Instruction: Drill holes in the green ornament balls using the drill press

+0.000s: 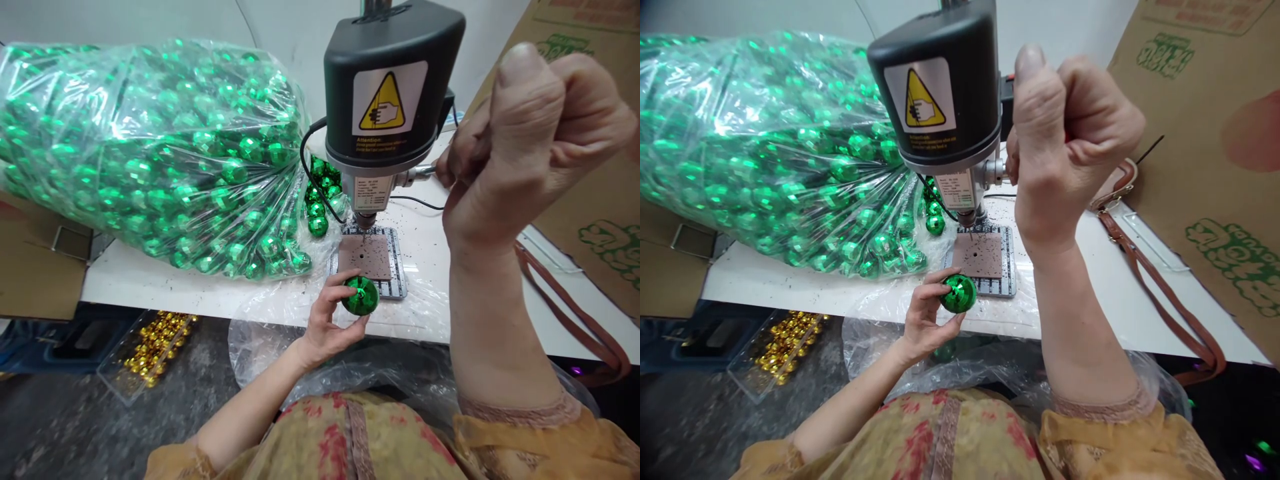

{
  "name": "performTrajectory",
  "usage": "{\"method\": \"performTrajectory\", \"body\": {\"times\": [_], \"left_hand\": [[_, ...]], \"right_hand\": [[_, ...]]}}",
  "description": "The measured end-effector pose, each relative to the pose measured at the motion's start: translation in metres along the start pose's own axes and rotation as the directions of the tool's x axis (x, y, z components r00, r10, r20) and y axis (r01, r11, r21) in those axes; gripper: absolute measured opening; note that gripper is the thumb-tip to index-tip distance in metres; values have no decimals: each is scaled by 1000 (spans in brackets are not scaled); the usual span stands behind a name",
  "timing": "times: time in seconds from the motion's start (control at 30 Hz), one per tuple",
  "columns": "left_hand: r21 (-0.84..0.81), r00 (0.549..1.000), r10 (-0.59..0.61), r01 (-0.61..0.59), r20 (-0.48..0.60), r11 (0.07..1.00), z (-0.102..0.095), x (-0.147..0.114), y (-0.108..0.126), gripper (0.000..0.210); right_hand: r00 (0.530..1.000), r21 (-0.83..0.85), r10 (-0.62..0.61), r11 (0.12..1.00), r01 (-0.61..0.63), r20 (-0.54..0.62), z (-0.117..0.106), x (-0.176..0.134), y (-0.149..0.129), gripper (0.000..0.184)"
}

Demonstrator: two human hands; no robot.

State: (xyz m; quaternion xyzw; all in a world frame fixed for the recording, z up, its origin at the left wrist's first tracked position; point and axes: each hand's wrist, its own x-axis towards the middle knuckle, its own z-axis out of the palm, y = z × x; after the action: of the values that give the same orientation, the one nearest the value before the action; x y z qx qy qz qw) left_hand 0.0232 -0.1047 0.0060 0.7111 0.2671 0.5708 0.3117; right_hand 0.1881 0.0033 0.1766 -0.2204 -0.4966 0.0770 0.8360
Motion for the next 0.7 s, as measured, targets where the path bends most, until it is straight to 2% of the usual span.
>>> {"method": "performTrajectory", "body": {"times": [0.17,0.57,0.7], "left_hand": [[97,1000,11,-13,17,995,-1,0,1,40],[69,999,20,-22,28,997,0,-2,3,40],[70,999,30,-32,38,997,0,-2,2,48]], "right_hand": [[1000,-47,8,999,-8,4,0,0,-2,44],[1000,-32,-23,999,23,4,-1,0,0,45],[1000,-22,13,1000,-13,-3,1,-1,-2,44]]}}
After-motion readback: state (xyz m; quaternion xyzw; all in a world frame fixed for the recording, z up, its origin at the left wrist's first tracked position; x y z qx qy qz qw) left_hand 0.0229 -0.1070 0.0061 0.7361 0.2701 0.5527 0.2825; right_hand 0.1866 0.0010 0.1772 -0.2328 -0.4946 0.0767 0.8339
